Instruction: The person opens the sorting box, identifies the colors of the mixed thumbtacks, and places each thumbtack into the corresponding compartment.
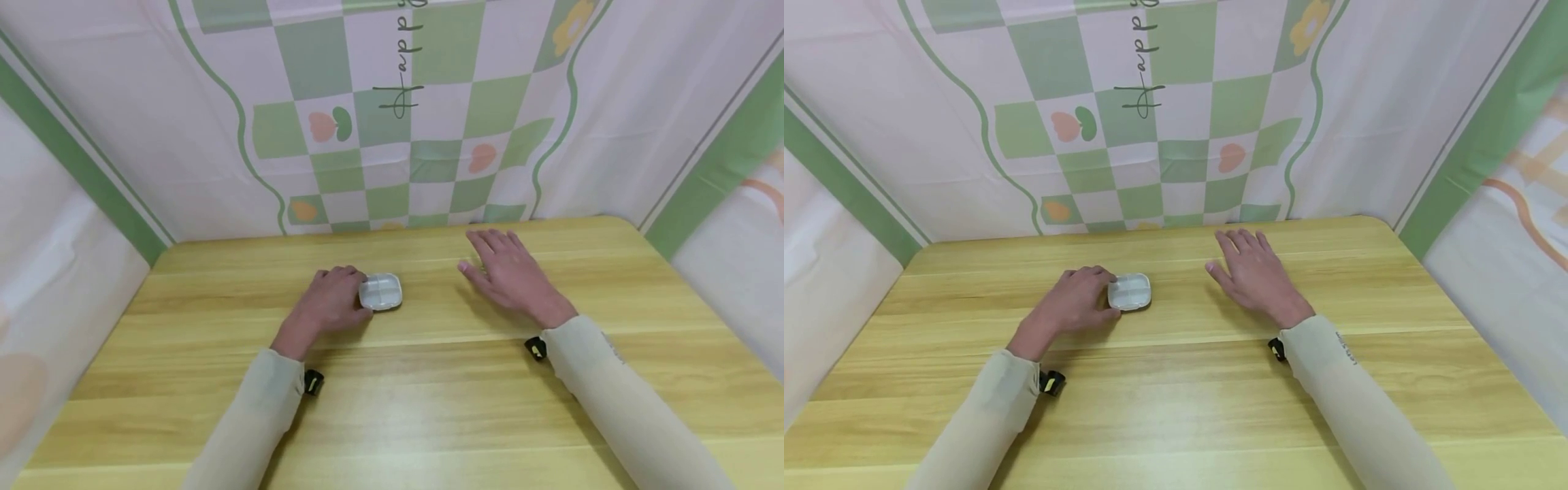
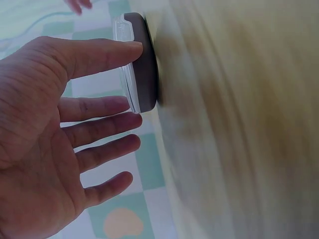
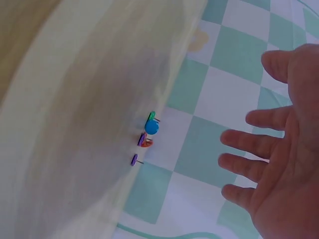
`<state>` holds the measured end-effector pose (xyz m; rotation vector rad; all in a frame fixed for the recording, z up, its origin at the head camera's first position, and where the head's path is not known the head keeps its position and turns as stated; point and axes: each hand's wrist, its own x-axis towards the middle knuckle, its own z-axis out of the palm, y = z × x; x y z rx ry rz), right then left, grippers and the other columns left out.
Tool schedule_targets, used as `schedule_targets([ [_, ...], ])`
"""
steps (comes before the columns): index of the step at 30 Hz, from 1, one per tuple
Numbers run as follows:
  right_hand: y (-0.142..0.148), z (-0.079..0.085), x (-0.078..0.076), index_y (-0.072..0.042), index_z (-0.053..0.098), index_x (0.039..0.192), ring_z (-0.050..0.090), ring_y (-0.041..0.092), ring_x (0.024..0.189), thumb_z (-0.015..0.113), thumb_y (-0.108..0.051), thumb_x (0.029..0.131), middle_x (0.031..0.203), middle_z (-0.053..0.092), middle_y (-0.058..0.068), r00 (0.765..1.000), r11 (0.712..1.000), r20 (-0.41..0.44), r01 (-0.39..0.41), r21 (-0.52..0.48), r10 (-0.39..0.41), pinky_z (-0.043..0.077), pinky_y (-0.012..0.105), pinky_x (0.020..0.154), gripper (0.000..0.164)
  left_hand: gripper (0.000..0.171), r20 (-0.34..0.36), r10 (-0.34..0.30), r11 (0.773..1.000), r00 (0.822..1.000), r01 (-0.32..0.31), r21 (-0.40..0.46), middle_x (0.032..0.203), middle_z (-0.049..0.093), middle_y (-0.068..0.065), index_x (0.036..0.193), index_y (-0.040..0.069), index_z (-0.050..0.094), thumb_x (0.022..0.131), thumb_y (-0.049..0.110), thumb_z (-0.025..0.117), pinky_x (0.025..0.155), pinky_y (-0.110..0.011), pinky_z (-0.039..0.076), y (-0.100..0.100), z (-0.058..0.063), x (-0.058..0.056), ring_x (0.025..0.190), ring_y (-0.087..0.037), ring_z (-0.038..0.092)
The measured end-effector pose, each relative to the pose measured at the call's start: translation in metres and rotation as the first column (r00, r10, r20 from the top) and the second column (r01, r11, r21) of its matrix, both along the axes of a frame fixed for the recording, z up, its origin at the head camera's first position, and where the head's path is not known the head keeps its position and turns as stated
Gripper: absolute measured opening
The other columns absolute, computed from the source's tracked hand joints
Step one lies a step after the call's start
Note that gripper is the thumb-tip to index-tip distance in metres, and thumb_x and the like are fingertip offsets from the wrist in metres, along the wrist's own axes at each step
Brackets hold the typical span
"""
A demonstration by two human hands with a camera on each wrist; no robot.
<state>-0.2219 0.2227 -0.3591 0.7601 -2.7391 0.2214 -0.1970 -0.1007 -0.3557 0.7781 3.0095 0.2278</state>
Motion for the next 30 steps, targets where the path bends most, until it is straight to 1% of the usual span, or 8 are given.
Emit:
schedule_targets([
  [5, -0.004, 0.001, 0.004, -0.001, 0.034, 0.139, 0.032, 0.037, 0.129, 0.036, -0.048, 0.096, 0.138, 0.039, 0.020, 0.999, 1.000, 0.039, -0.017, -0.002, 0.017, 0.017, 0.048, 0.105, 0.064, 0.055, -0.009, -0.045, 0.999, 0.999, 0.045, -0.017, 0.119, 0.054, -0.004, 0.121, 0.008, 0.054, 0.079, 0.044, 0.062, 0.091, -0.046, 0.033, 0.012, 0.000, 0.007, 0.109, -0.023, 0.049],
  [7, -0.007, 0.003, 0.007, -0.003, 0.036, 0.139, 0.034, 0.036, 0.128, 0.039, -0.048, 0.095, 0.138, 0.040, 0.019, 0.997, 1.000, 0.075, -0.019, -0.004, 0.019, 0.020, 0.046, 0.104, 0.063, 0.054, -0.019, -0.064, 0.998, 0.998, 0.064, -0.021, 0.118, 0.055, -0.004, 0.120, 0.009, 0.055, 0.080, 0.044, 0.061, 0.091, -0.045, 0.034, 0.016, 0.000, 0.009, 0.109, -0.023, 0.049],
  [12, -0.015, 0.008, 0.013, -0.007, 0.041, 0.136, 0.039, 0.035, 0.125, 0.044, -0.047, 0.093, 0.135, 0.044, 0.017, 0.986, 0.999, 0.166, -0.032, -0.001, 0.032, 0.027, 0.047, 0.101, 0.060, 0.053, -0.037, -0.103, 0.995, 0.994, 0.102, -0.020, 0.117, 0.054, -0.003, 0.119, 0.009, 0.055, 0.080, 0.044, 0.060, 0.091, -0.045, 0.034, 0.026, -0.001, 0.014, 0.109, -0.023, 0.049],
  [16, -0.022, 0.013, 0.019, -0.007, 0.048, 0.131, 0.045, 0.034, 0.119, 0.048, -0.044, 0.092, 0.129, 0.050, 0.015, 0.978, 0.997, 0.198, -0.071, -0.002, 0.070, 0.031, 0.047, 0.098, 0.054, 0.053, -0.047, -0.125, 0.992, 0.991, 0.123, -0.028, 0.117, 0.054, -0.003, 0.119, 0.010, 0.054, 0.080, 0.045, 0.059, 0.091, -0.044, 0.034, 0.032, -0.003, 0.017, 0.108, -0.023, 0.049],
  [21, -0.032, 0.017, 0.028, -0.008, 0.057, 0.121, 0.054, 0.028, 0.109, 0.056, -0.039, 0.089, 0.117, 0.058, 0.008, 0.966, 0.988, 0.213, -0.152, -0.001, 0.149, 0.038, 0.045, 0.091, 0.044, 0.053, -0.041, -0.141, 0.990, 0.989, 0.139, -0.031, 0.118, 0.054, -0.003, 0.119, 0.010, 0.054, 0.080, 0.046, 0.060, 0.092, -0.043, 0.034, 0.038, -0.003, 0.021, 0.109, -0.022, 0.049],
  [24, -0.040, 0.019, 0.033, -0.009, 0.060, 0.116, 0.058, 0.023, 0.101, 0.060, -0.035, 0.087, 0.112, 0.060, 0.004, 0.959, 0.980, 0.207, -0.199, 0.005, 0.193, 0.042, 0.041, 0.086, 0.040, 0.053, -0.038, -0.145, 0.989, 0.989, 0.143, -0.033, 0.118, 0.053, -0.002, 0.119, 0.010, 0.054, 0.081, 0.046, 0.061, 0.092, -0.043, 0.034, 0.041, -0.002, 0.023, 0.109, -0.022, 0.048],
  [27, -0.047, 0.020, 0.038, -0.009, 0.062, 0.113, 0.059, 0.019, 0.094, 0.063, -0.031, 0.085, 0.107, 0.062, 0.003, 0.952, 0.970, 0.195, -0.242, 0.009, 0.236, 0.045, 0.036, 0.080, 0.036, 0.054, -0.037, -0.149, 0.988, 0.988, 0.147, -0.040, 0.118, 0.053, -0.002, 0.120, 0.011, 0.053, 0.081, 0.047, 0.060, 0.093, -0.043, 0.033, 0.043, -0.002, 0.025, 0.110, -0.021, 0.048],
  [30, -0.053, 0.021, 0.044, -0.009, 0.063, 0.109, 0.058, 0.015, 0.090, 0.065, -0.029, 0.082, 0.103, 0.062, 0.002, 0.944, 0.958, 0.177, -0.285, 0.017, 0.278, 0.045, 0.032, 0.077, 0.034, 0.055, -0.033, -0.157, 0.987, 0.987, 0.155, -0.043, 0.118, 0.053, -0.002, 0.121, 0.011, 0.053, 0.081, 0.048, 0.060, 0.093, -0.043, 0.034, 0.044, -0.002, 0.026, 0.109, -0.021, 0.048],
])
